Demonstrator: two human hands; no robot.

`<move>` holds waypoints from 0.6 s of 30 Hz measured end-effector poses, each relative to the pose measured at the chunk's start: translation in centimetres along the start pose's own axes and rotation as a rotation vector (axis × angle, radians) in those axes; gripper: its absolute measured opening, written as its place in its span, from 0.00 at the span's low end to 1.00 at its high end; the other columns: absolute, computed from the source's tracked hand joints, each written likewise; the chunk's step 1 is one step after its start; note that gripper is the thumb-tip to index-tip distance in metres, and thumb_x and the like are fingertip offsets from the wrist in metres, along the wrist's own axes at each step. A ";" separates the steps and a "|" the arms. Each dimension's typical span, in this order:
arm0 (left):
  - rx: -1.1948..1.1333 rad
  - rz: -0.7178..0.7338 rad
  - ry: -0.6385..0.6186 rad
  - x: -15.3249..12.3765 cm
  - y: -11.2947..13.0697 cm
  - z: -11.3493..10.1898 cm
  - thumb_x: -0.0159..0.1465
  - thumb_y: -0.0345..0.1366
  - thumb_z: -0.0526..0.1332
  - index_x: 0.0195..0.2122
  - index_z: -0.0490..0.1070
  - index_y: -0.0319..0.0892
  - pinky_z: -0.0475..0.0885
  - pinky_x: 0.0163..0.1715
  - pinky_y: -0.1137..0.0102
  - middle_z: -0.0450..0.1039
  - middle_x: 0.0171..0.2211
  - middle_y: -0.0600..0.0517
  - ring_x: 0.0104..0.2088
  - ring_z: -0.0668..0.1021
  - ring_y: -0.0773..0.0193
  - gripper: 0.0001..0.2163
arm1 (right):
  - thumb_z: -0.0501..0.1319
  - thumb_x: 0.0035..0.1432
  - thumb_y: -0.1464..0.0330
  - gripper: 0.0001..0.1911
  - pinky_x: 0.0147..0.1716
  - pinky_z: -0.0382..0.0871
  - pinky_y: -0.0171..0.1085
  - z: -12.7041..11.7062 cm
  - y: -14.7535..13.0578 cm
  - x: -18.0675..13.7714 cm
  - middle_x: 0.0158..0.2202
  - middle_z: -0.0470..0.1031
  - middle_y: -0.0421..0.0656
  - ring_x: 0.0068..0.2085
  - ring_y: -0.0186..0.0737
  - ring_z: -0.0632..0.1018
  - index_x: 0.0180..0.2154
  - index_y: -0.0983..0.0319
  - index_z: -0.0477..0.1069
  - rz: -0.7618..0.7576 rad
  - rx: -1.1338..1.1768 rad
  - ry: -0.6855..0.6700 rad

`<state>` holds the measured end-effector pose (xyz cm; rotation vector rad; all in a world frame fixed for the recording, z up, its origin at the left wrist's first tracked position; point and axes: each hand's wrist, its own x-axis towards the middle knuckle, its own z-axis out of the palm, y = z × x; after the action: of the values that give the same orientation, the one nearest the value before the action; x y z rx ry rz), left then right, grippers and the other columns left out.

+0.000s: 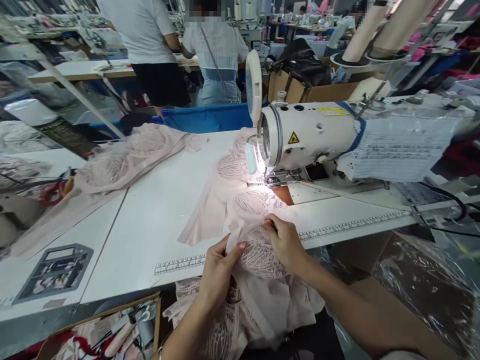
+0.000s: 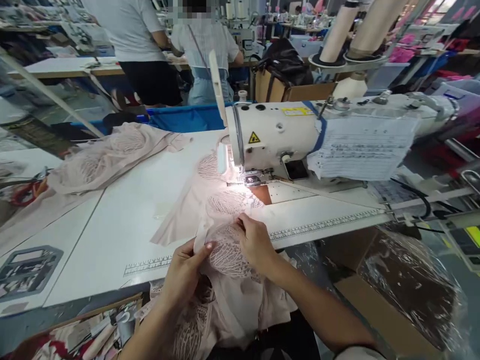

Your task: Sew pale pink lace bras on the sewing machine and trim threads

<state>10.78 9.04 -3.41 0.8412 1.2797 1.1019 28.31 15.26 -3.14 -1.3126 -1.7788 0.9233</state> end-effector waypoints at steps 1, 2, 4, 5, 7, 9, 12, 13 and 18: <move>0.020 0.005 0.001 0.1 -0.1 -0.1 0.61 0.53 0.67 0.35 0.78 0.40 0.71 0.39 0.69 0.78 0.31 0.51 0.36 0.76 0.58 0.18 | 0.49 0.69 0.52 0.21 0.29 0.61 0.37 -0.1 0.0 0.2 0.24 0.65 0.38 0.27 0.39 0.68 0.27 0.57 0.59 0.018 0.036 -0.045; 0.062 0.010 0.006 0.2 -0.1 -0.1 0.62 0.56 0.65 0.33 0.76 0.40 0.70 0.38 0.69 0.77 0.30 0.51 0.35 0.75 0.58 0.21 | 0.48 0.69 0.49 0.24 0.29 0.60 0.37 -0.2 0.0 0.4 0.23 0.63 0.38 0.27 0.38 0.67 0.26 0.57 0.57 0.035 0.076 -0.084; 0.194 0.027 0.020 0.3 0.1 0.0 0.63 0.62 0.60 0.28 0.72 0.40 0.69 0.35 0.69 0.74 0.27 0.51 0.32 0.73 0.59 0.26 | 0.47 0.68 0.45 0.26 0.29 0.59 0.37 -0.5 -0.1 0.7 0.23 0.60 0.37 0.27 0.37 0.65 0.26 0.57 0.56 0.077 0.141 -0.153; 0.265 0.038 0.018 0.4 0.3 0.1 0.62 0.64 0.59 0.25 0.69 0.41 0.68 0.34 0.69 0.72 0.25 0.51 0.31 0.72 0.59 0.27 | 0.49 0.67 0.45 0.26 0.29 0.59 0.37 -0.6 0.0 0.8 0.23 0.60 0.36 0.27 0.37 0.65 0.26 0.57 0.56 0.101 0.160 -0.178; 0.361 0.052 -0.028 0.8 0.9 0.2 0.60 0.65 0.59 0.24 0.67 0.42 0.67 0.33 0.69 0.71 0.25 0.51 0.31 0.71 0.59 0.28 | 0.52 0.66 0.44 0.26 0.30 0.59 0.37 -0.6 0.0 0.8 0.24 0.60 0.36 0.28 0.36 0.65 0.26 0.57 0.57 0.158 0.184 -0.191; 0.370 0.034 -0.110 1.2 1.3 0.3 0.61 0.63 0.59 0.26 0.68 0.42 0.68 0.36 0.68 0.72 0.27 0.51 0.32 0.72 0.58 0.26 | 0.52 0.66 0.44 0.26 0.29 0.59 0.36 -0.4 0.2 0.6 0.25 0.61 0.36 0.28 0.36 0.65 0.27 0.58 0.58 0.214 0.230 -0.175; 0.336 0.000 -0.212 2.1 1.5 0.3 0.62 0.61 0.58 0.28 0.68 0.42 0.68 0.36 0.68 0.72 0.28 0.51 0.33 0.72 0.58 0.24 | 0.51 0.65 0.42 0.28 0.28 0.57 0.36 0.0 0.5 0.3 0.24 0.59 0.35 0.26 0.35 0.63 0.27 0.58 0.58 0.234 0.269 -0.162; 0.344 -0.006 -0.237 2.3 1.5 0.3 0.63 0.61 0.58 0.27 0.66 0.42 0.67 0.34 0.69 0.70 0.26 0.51 0.31 0.71 0.59 0.24 | 0.51 0.64 0.41 0.29 0.27 0.56 0.36 0.1 0.7 0.3 0.23 0.58 0.35 0.26 0.34 0.62 0.26 0.58 0.57 0.217 0.261 -0.166; 0.502 0.023 -0.366 2.8 1.6 0.4 0.63 0.60 0.56 0.23 0.57 0.45 0.59 0.27 0.70 0.59 0.21 0.55 0.25 0.62 0.64 0.24 | 0.55 0.63 0.42 0.30 0.27 0.54 0.36 -0.4 1.0 0.8 0.21 0.58 0.35 0.25 0.33 0.61 0.23 0.58 0.55 0.068 0.198 -0.347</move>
<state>10.80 12.19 -2.68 1.3649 1.2471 0.6028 28.93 16.28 -3.76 -1.1431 -1.8474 1.3974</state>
